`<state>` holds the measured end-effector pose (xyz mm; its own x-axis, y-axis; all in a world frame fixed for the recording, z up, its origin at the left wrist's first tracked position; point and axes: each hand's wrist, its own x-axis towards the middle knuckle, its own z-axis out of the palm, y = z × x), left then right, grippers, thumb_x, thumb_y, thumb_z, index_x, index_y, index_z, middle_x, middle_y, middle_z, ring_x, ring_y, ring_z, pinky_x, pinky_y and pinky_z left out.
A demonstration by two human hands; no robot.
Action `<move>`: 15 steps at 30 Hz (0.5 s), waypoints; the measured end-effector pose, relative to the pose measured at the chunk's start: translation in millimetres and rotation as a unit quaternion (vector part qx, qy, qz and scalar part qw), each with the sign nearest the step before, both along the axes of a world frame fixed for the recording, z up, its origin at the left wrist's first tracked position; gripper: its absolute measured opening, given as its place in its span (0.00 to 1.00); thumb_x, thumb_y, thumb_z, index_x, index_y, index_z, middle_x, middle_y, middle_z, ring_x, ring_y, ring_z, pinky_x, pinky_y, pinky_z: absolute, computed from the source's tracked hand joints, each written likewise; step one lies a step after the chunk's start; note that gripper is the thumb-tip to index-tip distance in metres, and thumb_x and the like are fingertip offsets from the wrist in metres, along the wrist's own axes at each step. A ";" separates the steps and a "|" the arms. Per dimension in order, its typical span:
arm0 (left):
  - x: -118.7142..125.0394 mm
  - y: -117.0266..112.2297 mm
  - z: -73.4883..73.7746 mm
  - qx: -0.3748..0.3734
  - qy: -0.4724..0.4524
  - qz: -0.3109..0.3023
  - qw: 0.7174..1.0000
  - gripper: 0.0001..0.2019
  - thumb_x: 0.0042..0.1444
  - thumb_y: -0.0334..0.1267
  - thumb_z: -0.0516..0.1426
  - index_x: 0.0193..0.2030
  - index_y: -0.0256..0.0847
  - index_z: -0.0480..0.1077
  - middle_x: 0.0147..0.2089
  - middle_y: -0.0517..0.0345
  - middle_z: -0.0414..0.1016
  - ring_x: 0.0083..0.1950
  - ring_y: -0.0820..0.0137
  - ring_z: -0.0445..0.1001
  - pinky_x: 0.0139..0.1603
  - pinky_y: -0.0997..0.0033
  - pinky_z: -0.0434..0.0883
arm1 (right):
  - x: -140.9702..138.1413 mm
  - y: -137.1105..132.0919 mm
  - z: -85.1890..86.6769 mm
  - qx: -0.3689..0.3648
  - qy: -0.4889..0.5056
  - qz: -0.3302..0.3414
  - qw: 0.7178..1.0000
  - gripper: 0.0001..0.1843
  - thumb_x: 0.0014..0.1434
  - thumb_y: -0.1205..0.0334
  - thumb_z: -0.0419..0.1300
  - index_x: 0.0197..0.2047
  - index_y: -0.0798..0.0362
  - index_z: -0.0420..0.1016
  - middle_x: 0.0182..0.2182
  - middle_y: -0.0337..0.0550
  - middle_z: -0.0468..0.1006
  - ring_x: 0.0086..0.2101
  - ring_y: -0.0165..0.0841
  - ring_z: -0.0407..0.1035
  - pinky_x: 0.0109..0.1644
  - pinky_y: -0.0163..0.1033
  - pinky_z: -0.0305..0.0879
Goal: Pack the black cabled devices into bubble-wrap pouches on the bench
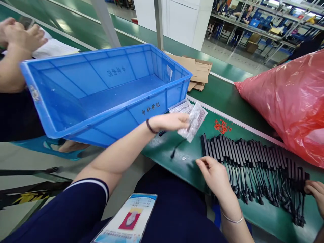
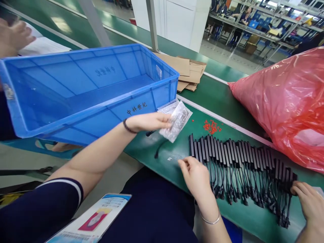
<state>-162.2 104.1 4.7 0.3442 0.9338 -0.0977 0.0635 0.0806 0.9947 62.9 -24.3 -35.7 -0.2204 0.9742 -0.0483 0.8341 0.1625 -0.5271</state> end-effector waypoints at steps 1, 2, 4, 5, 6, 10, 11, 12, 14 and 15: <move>-1.4 18.0 2.3 0.015 0.091 -0.045 0.995 0.06 0.41 0.24 0.63 0.22 0.34 0.71 0.21 0.59 0.69 0.25 0.71 0.68 0.33 0.70 0.67 | 6.6 2.0 1.0 0.022 -0.052 -0.028 0.998 0.15 0.63 0.50 0.53 0.33 0.50 0.73 0.27 0.38 0.76 0.27 0.30 0.69 0.30 0.33 0.58; -1.7 35.2 2.2 0.039 0.189 -0.072 0.978 0.06 0.42 0.24 0.63 0.21 0.35 0.70 0.21 0.59 0.68 0.26 0.70 0.68 0.35 0.70 0.66 | 12.4 3.1 0.7 0.037 -0.104 -0.050 0.993 0.14 0.62 0.50 0.54 0.33 0.50 0.72 0.28 0.38 0.76 0.26 0.30 0.69 0.29 0.34 0.56; 0.6 63.2 -4.3 0.084 0.367 -0.093 0.922 0.07 0.41 0.24 0.62 0.20 0.36 0.69 0.21 0.58 0.67 0.30 0.66 0.70 0.39 0.69 0.66 | 19.9 2.3 -3.3 0.049 -0.192 -0.067 0.978 0.12 0.61 0.52 0.56 0.31 0.51 0.71 0.27 0.38 0.76 0.25 0.30 0.69 0.26 0.34 0.51; 2.7 72.6 -9.9 0.101 0.419 -0.081 0.899 0.07 0.40 0.23 0.62 0.20 0.36 0.68 0.22 0.56 0.68 0.33 0.64 0.71 0.42 0.67 0.65 | 21.1 0.5 -6.5 0.051 -0.223 -0.068 0.971 0.12 0.61 0.53 0.57 0.31 0.51 0.70 0.27 0.39 0.76 0.25 0.31 0.69 0.26 0.35 0.50; 4.8 78.6 -16.0 0.112 0.450 -0.066 0.884 0.06 0.40 0.23 0.61 0.21 0.35 0.69 0.24 0.54 0.69 0.37 0.61 0.71 0.44 0.65 0.65 | 20.9 -1.7 -10.0 0.053 -0.249 -0.068 0.965 0.12 0.60 0.53 0.57 0.31 0.51 0.70 0.27 0.39 0.76 0.25 0.31 0.70 0.25 0.35 0.48; 12.4 68.2 -33.8 0.161 0.471 0.023 0.867 0.10 0.48 0.25 0.57 0.39 0.29 0.71 0.44 0.38 0.71 0.53 0.50 0.66 0.56 0.54 0.59 | 13.6 -9.7 -18.8 0.063 -0.312 -0.058 0.946 0.11 0.60 0.54 0.58 0.32 0.52 0.72 0.29 0.42 0.77 0.27 0.33 0.72 0.25 0.36 0.47; 14.2 58.3 -35.1 0.180 0.466 0.045 0.865 0.13 0.50 0.26 0.56 0.44 0.29 0.70 0.49 0.36 0.69 0.56 0.50 0.63 0.58 0.52 0.57 | 11.9 -10.3 -19.1 0.063 -0.324 -0.054 0.943 0.11 0.61 0.55 0.57 0.32 0.53 0.72 0.29 0.42 0.77 0.27 0.34 0.72 0.25 0.36 0.46; 16.4 46.1 -35.5 0.200 0.461 0.059 0.863 0.14 0.52 0.28 0.56 0.46 0.30 0.69 0.51 0.36 0.68 0.57 0.51 0.63 0.58 0.53 0.56 | 10.6 -10.3 -18.9 0.061 -0.332 -0.050 0.940 0.11 0.62 0.56 0.56 0.31 0.53 0.71 0.29 0.43 0.77 0.26 0.34 0.73 0.25 0.36 0.46; 21.8 16.5 -36.2 0.215 0.418 0.034 0.882 0.09 0.55 0.32 0.56 0.42 0.33 0.71 0.47 0.42 0.71 0.52 0.56 0.68 0.55 0.58 0.60 | 9.0 -8.8 -17.9 0.058 -0.343 -0.046 0.937 0.12 0.62 0.56 0.56 0.31 0.54 0.71 0.28 0.44 0.77 0.26 0.34 0.72 0.25 0.36 0.46; 25.1 0.2 -37.6 0.187 0.371 -0.009 0.910 0.06 0.55 0.34 0.56 0.36 0.35 0.73 0.40 0.46 0.74 0.45 0.60 0.71 0.51 0.63 0.64 | 8.6 -7.7 -17.7 0.058 -0.346 -0.045 0.935 0.12 0.62 0.56 0.56 0.31 0.54 0.71 0.27 0.44 0.77 0.25 0.34 0.72 0.25 0.36 0.46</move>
